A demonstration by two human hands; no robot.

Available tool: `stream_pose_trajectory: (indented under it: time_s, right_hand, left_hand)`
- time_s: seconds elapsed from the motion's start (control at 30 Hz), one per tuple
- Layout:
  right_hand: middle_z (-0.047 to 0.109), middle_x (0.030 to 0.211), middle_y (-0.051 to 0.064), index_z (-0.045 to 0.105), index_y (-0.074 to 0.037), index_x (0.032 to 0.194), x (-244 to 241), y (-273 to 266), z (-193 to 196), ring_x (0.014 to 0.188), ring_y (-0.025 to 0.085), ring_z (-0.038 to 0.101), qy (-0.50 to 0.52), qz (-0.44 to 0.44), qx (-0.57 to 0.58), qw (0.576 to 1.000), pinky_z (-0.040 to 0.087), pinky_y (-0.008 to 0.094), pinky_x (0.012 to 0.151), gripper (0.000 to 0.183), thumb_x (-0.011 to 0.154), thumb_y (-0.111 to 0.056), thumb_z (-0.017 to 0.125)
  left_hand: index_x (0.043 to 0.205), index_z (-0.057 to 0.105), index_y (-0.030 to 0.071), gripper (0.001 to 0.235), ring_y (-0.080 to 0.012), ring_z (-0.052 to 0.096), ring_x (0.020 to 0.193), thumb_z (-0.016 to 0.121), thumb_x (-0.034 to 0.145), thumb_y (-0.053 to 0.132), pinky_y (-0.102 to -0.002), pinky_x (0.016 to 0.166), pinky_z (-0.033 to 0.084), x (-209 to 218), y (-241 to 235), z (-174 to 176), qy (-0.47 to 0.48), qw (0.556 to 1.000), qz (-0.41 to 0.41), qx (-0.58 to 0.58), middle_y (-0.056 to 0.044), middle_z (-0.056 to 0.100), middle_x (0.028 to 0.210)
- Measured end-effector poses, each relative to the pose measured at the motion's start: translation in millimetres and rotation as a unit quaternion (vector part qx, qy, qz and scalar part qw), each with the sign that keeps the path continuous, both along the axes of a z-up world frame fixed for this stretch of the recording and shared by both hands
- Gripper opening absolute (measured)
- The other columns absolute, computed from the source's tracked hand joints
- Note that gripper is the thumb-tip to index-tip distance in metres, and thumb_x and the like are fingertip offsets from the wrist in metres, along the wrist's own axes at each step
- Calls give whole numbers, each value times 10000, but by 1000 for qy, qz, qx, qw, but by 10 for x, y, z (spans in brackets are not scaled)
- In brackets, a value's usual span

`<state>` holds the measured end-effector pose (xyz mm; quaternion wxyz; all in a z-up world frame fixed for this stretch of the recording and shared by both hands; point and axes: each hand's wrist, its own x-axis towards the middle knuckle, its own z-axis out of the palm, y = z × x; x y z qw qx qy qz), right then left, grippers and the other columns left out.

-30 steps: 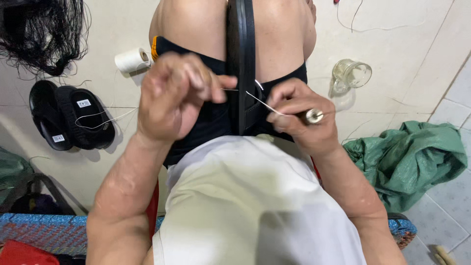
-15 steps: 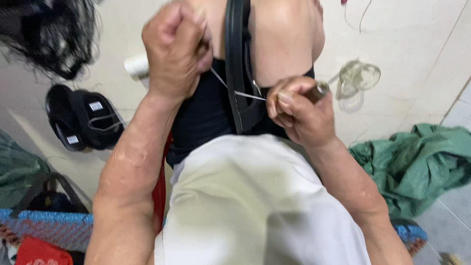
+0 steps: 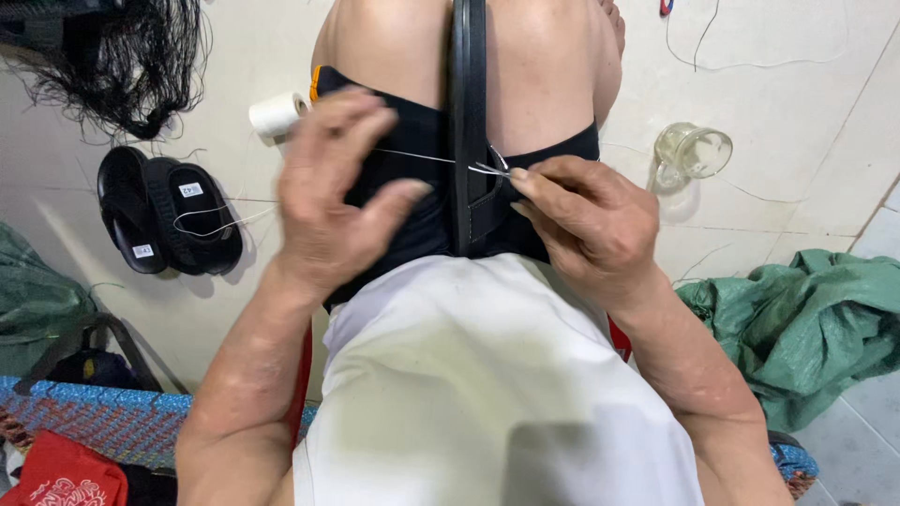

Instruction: The person sews the sole of a black slipper using a needle and white thread. They repeatedly push the needle through the sole and pull the thread tight to secure the stitching.

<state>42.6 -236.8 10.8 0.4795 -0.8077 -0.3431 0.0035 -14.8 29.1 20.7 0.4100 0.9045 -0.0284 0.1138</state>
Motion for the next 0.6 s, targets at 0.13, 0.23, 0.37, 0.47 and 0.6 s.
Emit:
stream_pose_trajectory:
  time_s: [0.13, 0.23, 0.37, 0.47, 0.6]
  right_hand:
    - [717, 1079, 205, 731, -46, 1217, 12, 55, -27, 859, 296, 725, -24, -5, -28, 999, 585, 363, 742, 244, 1001, 39, 805]
    - [725, 1069, 190, 734, -61, 1219, 51, 55, 20, 878, 307, 727, -46, 7, -56, 997, 581, 375, 724, 206, 1029, 1, 785]
    - [736, 1003, 192, 742, -33, 1170, 212, 95, 239, 774, 304, 706, -54, 53, -61, 995, 518, 355, 628, 157, 1043, 41, 686]
    - [717, 950, 96, 781, -105, 1145, 315, 146, 375, 673, 263, 608, -128, 64, -175, 974, 406, 352, 526, 198, 1050, 1, 643]
    - [687, 866, 54, 774, -128, 1071, 390, 299, 414, 621, 199, 612, -207, 85, -215, 951, 397, 298, 501, 139, 1062, -27, 679]
  left_hand:
    - [1310, 568, -59, 484, -395, 644, 1190, 824, 978, 182, -477, 1059, 577, 135, -253, 3, -14, 992, -74, -105, -235, 612, 1239]
    - [1300, 588, -34, 474, -368, 660, 1199, 822, 967, 207, -459, 1083, 553, 150, -261, -48, 11, 991, -64, -115, -214, 642, 1248]
    - [1299, 597, -13, 503, -357, 673, 1208, 873, 931, 191, -445, 1093, 551, 161, -232, -94, 27, 989, -60, -136, -197, 659, 1263]
    - [1258, 618, -51, 488, -373, 680, 1178, 834, 930, 239, -453, 1078, 537, 215, -217, -128, 25, 985, -74, -156, -221, 672, 1231]
    - [1270, 604, -40, 506, -378, 699, 1164, 851, 929, 241, -448, 1054, 593, 210, -220, -212, -21, 982, -78, -170, -229, 674, 1225]
